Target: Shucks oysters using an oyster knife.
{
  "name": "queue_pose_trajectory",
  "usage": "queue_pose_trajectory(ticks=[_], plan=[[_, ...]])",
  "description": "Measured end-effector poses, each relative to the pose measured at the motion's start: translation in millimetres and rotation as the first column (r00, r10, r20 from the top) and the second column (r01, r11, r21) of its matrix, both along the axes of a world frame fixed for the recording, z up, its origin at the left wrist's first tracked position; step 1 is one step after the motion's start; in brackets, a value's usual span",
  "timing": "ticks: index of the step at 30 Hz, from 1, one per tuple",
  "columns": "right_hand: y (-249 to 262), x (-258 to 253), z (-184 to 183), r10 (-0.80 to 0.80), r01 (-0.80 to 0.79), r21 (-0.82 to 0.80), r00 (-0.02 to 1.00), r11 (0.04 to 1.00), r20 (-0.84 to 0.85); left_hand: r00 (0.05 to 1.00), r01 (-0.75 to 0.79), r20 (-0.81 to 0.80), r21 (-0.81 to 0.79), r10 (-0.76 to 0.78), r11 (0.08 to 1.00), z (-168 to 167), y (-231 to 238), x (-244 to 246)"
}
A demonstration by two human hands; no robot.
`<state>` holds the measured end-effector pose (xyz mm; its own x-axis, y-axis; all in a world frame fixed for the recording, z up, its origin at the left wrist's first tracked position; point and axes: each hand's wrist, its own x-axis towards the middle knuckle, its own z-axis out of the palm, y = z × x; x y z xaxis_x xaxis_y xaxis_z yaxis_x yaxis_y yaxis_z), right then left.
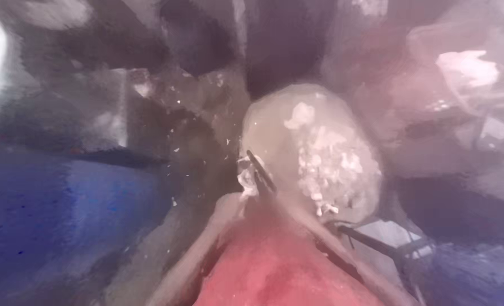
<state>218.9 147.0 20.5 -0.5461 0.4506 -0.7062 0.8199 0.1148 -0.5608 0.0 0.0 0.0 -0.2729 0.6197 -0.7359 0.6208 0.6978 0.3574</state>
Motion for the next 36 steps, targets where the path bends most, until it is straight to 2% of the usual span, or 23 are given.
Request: queue_pose_trajectory(ticks=[2, 4, 7, 8, 10, 12, 15, 17, 19, 20, 21, 23, 25, 26, 28, 30, 31, 33, 35, 36], plan=[[4.4, -9.2, 38.0, 0.015, -0.007, 0.092, 0.996, 0.996, -0.092, 0.998, -0.048, 0.040, 0.011, 0.047, 0.999, -12.6, -13.8, -11.2], [-3.3, -21.1, 64.5, -0.039, 0.070, 0.110, 0.964, 0.992, -0.263, 0.990, -0.098, 0.102, 0.020, 0.095, 0.995, -21.9, -32.7, -17.2], [-15.7, -34.2, 65.6, -0.172, 0.206, 0.017, 0.858, 0.978, -0.484, 0.978, -0.153, 0.143, 0.008, 0.151, 0.988, -29.6, -43.1, -22.4], [-18.1, -30.3, 52.9, -0.149, 0.172, 0.011, 0.880, 0.985, -0.452, 0.970, -0.183, 0.168, 0.024, 0.177, 0.983, -30.5, -48.2, -25.4], [-11.9, -20.1, 20.5, 0.016, -0.006, 0.044, 0.971, 0.999, -0.239, 0.919, -0.322, 0.279, 0.121, 0.279, 0.939, -26.5, -54.0, -37.7], [-3.3, -5.8, -3.8, 0.137, -0.134, 0.034, 0.988, 0.990, -0.068, 0.865, -0.440, 0.359, 0.204, 0.351, 0.874, -6.7, -51.8, -53.4], [-5.9, 28.9, -2.4, 0.098, -0.094, 0.074, 0.994, 0.993, -0.054, 0.872, -0.473, 0.295, 0.301, 0.391, 0.828, 41.5, -27.6, -69.5], [-10.9, 57.9, -11.3, 0.016, 0.004, 0.204, 0.995, 0.979, -0.096, 0.899, -0.416, 0.313, 0.391, 0.307, 0.821, 64.6, 7.6, -69.5], [-20.6, 87.9, -25.3, -0.098, 0.119, 0.258, 0.991, 0.959, -0.091, 0.922, -0.308, 0.365, 0.489, 0.130, 0.816, 63.7, 48.0, -53.9], [-24.4, 102.8, -37.0, -0.148, 0.165, 0.280, 0.986, 0.946, -0.081, 0.950, -0.173, 0.311, 0.536, -0.003, 0.826, 54.2, 69.0, -42.5], [-26.6, 115.4, -46.7, -0.190, 0.202, 0.278, 0.979, 0.939, -0.070, 0.973, 0.004, 0.187, 0.569, -0.134, 0.822, 39.1, 87.5, -29.6], [-29.3, 132.1, -54.4, -0.255, 0.271, 0.228, 0.962, 0.935, -0.094, 0.933, 0.336, -0.093, 0.570, -0.347, 0.750, -2.9, 111.0, -7.3], [-31.0, 137.0, -56.0, -0.321, 0.338, 0.172, 0.939, 0.925, -0.121, 0.877, 0.475, -0.210, 0.518, -0.432, 0.711, -40.1, 124.7, 2.0], [-33.2, 137.6, -56.5, -0.350, 0.366, 0.148, 0.929, 0.919, -0.123, 0.875, 0.478, -0.196, 0.493, -0.442, 0.727, -39.2, 130.4, 2.8], [-36.7, 134.0, -54.0, -0.369, 0.391, 0.146, 0.916, 0.909, -0.159, 0.930, 0.356, -0.082, 0.449, -0.359, 0.819, -7.3, 144.7, -4.2], [-41.7, 131.3, -43.6, -0.367, 0.390, 0.123, 0.914, 0.912, -0.175, 0.990, 0.032, 0.111, 0.442, -0.090, 0.896, 30.8, 145.2, -11.3], [-38.6, 130.0, -40.5, -0.364, 0.389, 0.114, 0.911, 0.914, -0.194, 0.972, -0.156, 0.230, 0.474, 0.049, 0.867, 49.2, 142.7, -16.5], [-25.7, 130.5, -33.4, -0.383, 0.396, 0.031, 0.904, 0.918, -0.190, 0.834, -0.472, 0.514, 0.471, 0.203, 0.746, 64.6, 129.7, -26.1], [-11.1, 130.2, -34.8, -0.421, 0.419, -0.051, 0.886, 0.906, -0.196, 0.621, -0.687, 0.744, 0.365, 0.247, 0.628, 50.6, 110.8, -30.4], [-4.2, 126.4, -33.9, -0.424, 0.420, -0.060, 0.887, 0.906, -0.184, 0.543, -0.739, 0.793, 0.294, 0.277, 0.606, 36.1, 97.9, -31.3]])
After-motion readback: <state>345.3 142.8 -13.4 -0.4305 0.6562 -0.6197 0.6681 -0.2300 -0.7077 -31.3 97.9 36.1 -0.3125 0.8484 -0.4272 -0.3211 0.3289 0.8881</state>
